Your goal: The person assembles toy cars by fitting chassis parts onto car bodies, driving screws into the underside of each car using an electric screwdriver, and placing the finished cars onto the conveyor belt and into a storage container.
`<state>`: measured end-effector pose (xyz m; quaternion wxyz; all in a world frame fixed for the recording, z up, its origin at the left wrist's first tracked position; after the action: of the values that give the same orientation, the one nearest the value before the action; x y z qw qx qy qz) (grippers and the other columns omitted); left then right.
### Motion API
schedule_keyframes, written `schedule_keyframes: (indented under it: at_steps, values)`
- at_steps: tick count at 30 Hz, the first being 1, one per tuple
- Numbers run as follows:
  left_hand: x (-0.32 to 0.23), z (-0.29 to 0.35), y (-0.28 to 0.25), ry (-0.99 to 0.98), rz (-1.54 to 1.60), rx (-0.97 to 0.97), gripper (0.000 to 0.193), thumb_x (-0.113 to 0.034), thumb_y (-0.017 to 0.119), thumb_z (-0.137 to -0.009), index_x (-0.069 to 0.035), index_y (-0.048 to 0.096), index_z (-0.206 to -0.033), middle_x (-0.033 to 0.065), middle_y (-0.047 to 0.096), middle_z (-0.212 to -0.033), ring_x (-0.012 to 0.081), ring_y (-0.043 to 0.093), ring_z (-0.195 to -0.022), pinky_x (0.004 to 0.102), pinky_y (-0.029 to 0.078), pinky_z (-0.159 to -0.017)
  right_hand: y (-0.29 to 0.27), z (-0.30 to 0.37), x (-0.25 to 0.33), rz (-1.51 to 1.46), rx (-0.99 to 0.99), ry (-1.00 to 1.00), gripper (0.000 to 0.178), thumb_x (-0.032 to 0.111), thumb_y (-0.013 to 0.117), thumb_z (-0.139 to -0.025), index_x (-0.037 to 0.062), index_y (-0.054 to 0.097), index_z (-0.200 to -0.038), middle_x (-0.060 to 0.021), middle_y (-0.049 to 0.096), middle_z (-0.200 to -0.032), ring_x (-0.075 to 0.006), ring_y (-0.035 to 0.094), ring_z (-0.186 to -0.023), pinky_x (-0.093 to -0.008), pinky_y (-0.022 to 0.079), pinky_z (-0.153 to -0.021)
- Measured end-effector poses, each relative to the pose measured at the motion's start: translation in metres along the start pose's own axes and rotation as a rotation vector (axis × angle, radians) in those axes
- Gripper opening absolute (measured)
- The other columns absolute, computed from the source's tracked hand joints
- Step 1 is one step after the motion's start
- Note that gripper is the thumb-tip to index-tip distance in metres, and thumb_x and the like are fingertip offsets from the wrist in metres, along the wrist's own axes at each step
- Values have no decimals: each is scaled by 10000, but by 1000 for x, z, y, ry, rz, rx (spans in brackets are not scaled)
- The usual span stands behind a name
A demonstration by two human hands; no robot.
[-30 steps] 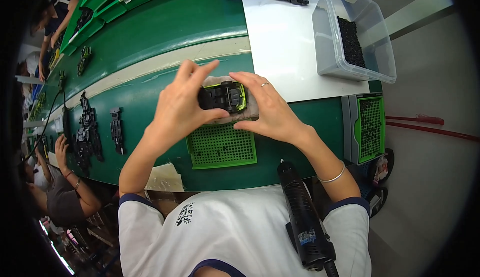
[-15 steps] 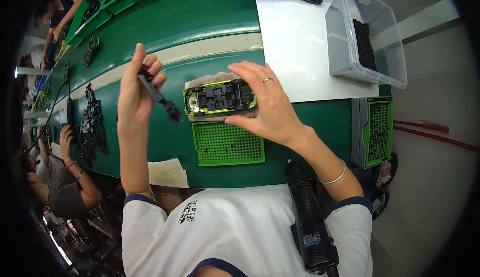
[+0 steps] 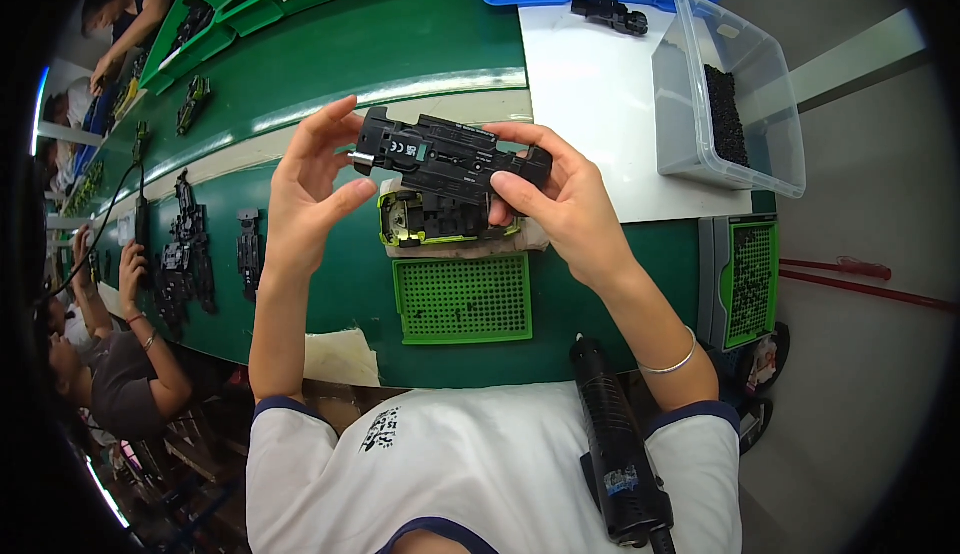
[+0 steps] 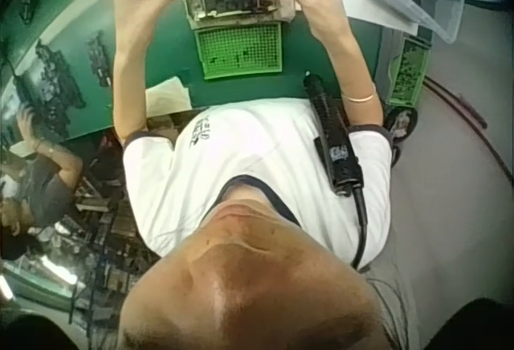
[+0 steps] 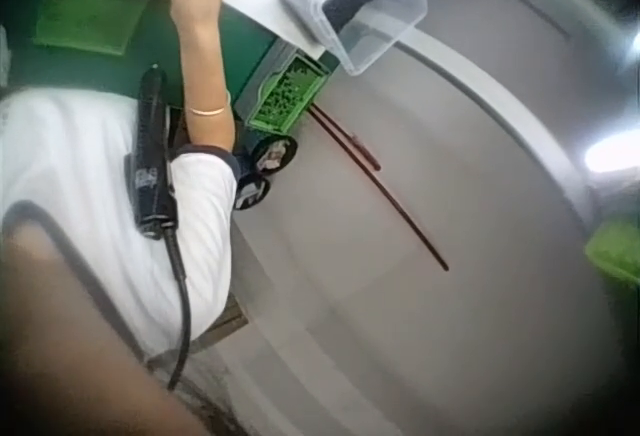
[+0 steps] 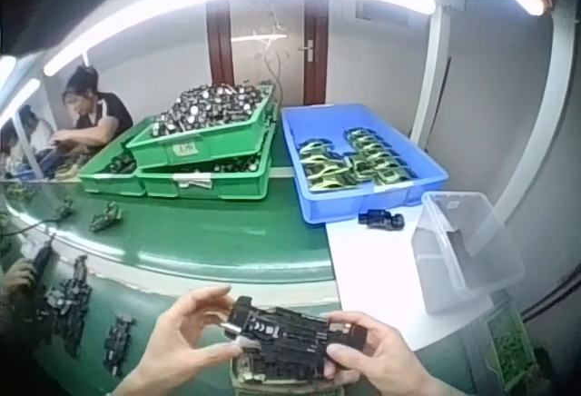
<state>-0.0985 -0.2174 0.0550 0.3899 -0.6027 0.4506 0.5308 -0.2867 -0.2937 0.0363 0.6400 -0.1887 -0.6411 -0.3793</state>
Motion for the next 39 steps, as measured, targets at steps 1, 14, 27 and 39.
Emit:
schedule_keyframes:
  at_steps: [1, 14, 27, 39]
  values:
    - [-6, 1, -1, 138, -215, 54, 665, -100, 737, -653, -52, 424, -1238, 67, 517, -1091, 163, 497, -1005, 290, 397, -834, -1, 0, 1, 1, 3, 2, 362, 47, 549, -823, -24, 458, -1166, -34, 556, -748, -78, 547, -633, -207, 453, -620]
    - [-31, -5, 41, 266, -116, -119, 434, -88, 706, -702, 22, 462, -1045, 130, 573, -938, 171, 572, -840, 272, 459, -742, 49, -7, 22, 442, -93, -471, 298, 68, 702, -669, -8, 544, -910, -126, 568, -917, -250, 591, -812, -315, 477, -710]
    - [-33, 2, 18, 558, -684, 88, 569, 24, 717, -534, -80, 583, -1077, 96, 574, -1002, 254, 571, -883, 324, 483, -740, 21, -10, 17, -77, 177, -87, 542, 156, 633, -772, 20, 403, -1244, -155, 469, -1168, -227, 542, -977, -316, 465, -789]
    - [16, 32, -13, 347, -743, 201, 676, -225, 787, -529, -66, 529, -1134, 90, 539, -1095, 265, 490, -1028, 393, 356, -903, -2, -1, 4, 168, 36, 52, 289, 61, 557, -825, -10, 527, -1103, -101, 548, -1040, -121, 574, -820, -231, 523, -676]
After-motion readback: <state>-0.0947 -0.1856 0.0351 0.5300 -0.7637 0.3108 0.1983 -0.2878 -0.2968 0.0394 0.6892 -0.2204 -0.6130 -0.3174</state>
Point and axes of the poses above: each hand's wrist, its own z-axis away from the middle knuckle, its own y-axis out of the palm, x = y × z, the point moved 6 cm from there along -z, towards the middle knuckle
